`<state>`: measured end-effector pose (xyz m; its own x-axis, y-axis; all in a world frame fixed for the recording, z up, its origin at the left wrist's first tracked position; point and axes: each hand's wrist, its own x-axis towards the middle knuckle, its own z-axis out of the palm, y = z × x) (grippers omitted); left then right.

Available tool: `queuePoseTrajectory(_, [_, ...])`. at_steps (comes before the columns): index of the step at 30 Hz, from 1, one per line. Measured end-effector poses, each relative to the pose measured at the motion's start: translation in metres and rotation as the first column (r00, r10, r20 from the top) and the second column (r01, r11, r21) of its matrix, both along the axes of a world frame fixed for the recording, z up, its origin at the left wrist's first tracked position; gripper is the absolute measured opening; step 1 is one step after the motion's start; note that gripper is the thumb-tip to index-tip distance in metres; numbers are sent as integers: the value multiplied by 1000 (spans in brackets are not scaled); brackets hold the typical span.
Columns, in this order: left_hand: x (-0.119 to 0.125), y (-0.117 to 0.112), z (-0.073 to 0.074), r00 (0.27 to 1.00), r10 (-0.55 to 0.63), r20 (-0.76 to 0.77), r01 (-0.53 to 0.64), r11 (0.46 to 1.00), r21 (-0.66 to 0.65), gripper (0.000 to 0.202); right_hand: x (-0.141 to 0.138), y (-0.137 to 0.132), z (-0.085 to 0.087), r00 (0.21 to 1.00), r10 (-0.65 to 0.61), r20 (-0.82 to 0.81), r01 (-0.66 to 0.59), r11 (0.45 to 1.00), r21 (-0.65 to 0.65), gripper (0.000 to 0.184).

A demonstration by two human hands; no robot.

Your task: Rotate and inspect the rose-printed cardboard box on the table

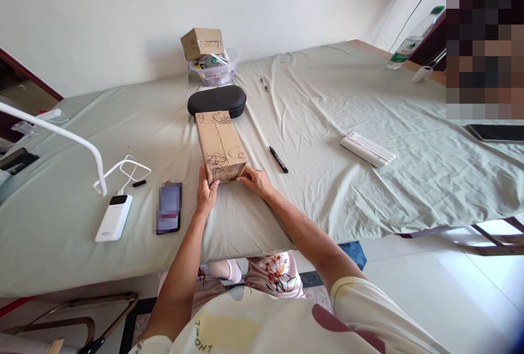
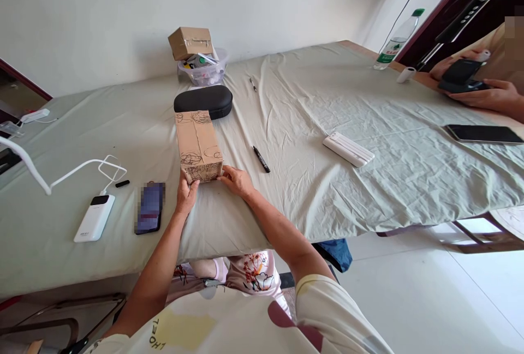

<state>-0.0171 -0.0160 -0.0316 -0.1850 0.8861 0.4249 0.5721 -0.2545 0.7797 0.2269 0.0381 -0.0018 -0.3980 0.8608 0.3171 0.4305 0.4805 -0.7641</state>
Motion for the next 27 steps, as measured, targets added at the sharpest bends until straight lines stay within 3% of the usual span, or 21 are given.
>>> queuePoseTrajectory(7, [2,0,1,999,43,-7,-43,996,83,66,-1,1,0,999,15,34,-17,998,62,73])
queuePoseTrajectory(13, [5,-1,3,992,87,-87,-68,977,204,60,2,1,-1,992,-61,-112,59,998,-17,83])
queuePoseTrajectory(17, [8,-5,8,984,146,-100,-112,952,285,54,4,2,-2,959,-89,-270,102,994,35,96])
queuePoseTrajectory(21, [8,-8,10,975,217,-51,-193,937,292,54,5,2,-1,931,-82,-357,125,987,101,83])
queuePoseTrajectory(27, [7,-8,9,968,251,0,-244,940,239,65,4,-1,4,933,-67,-354,121,984,131,66])
